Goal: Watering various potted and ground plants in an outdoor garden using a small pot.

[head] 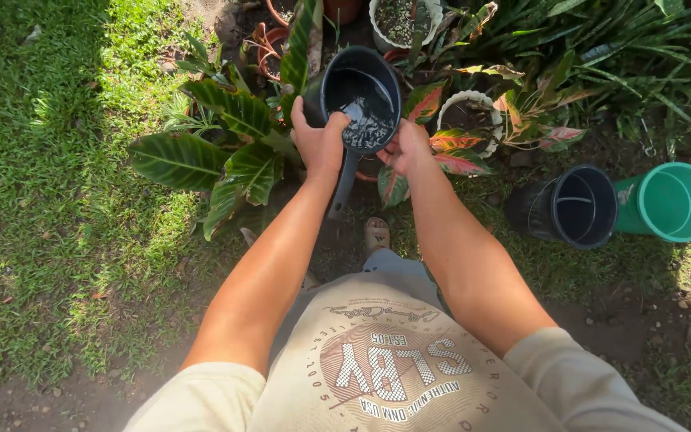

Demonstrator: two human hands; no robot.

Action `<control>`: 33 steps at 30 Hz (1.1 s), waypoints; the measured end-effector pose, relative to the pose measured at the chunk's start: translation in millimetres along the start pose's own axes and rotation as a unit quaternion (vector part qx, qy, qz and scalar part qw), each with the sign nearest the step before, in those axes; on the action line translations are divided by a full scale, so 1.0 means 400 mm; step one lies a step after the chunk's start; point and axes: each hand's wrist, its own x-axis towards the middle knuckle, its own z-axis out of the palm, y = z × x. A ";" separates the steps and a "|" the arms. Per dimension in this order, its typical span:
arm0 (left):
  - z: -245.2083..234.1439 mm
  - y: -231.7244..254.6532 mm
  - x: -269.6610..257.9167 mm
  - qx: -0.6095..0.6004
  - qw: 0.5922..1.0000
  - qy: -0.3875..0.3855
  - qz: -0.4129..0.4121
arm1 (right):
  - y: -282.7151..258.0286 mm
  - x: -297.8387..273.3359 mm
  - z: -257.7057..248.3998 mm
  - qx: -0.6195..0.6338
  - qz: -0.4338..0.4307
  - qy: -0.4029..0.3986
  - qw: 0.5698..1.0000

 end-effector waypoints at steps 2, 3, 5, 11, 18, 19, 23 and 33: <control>0.041 0.019 -0.004 0.019 1.000 -0.001 0.012 | -0.027 0.046 -0.027 0.013 0.003 -0.023 1.000; 0.061 0.025 -0.009 0.035 0.999 -0.006 0.021 | -0.036 0.067 -0.044 0.024 0.003 -0.042 0.999; 0.110 0.055 -0.017 0.049 0.999 -0.012 0.014 | -0.071 0.050 -0.030 0.032 0.003 -0.035 0.999; 0.254 0.023 0.022 -0.003 1.000 0.020 0.013 | -0.186 0.185 -0.087 0.036 -0.031 -0.061 0.997; 0.357 -0.036 0.086 -0.287 0.956 -0.025 -0.051 | -0.335 0.229 -0.110 -0.053 -0.097 -0.099 0.989; 0.365 -0.017 0.082 -0.289 0.956 -0.025 -0.048 | -0.362 0.185 -0.097 -0.054 -0.099 -0.102 0.988; 0.378 0.025 0.061 -0.217 0.976 -0.007 0.005 | -0.360 0.206 -0.098 -0.033 0.009 -0.114 0.993; 0.385 0.119 0.037 0.047 0.997 0.063 -0.001 | -0.251 0.541 -0.195 0.144 -0.057 -0.234 0.960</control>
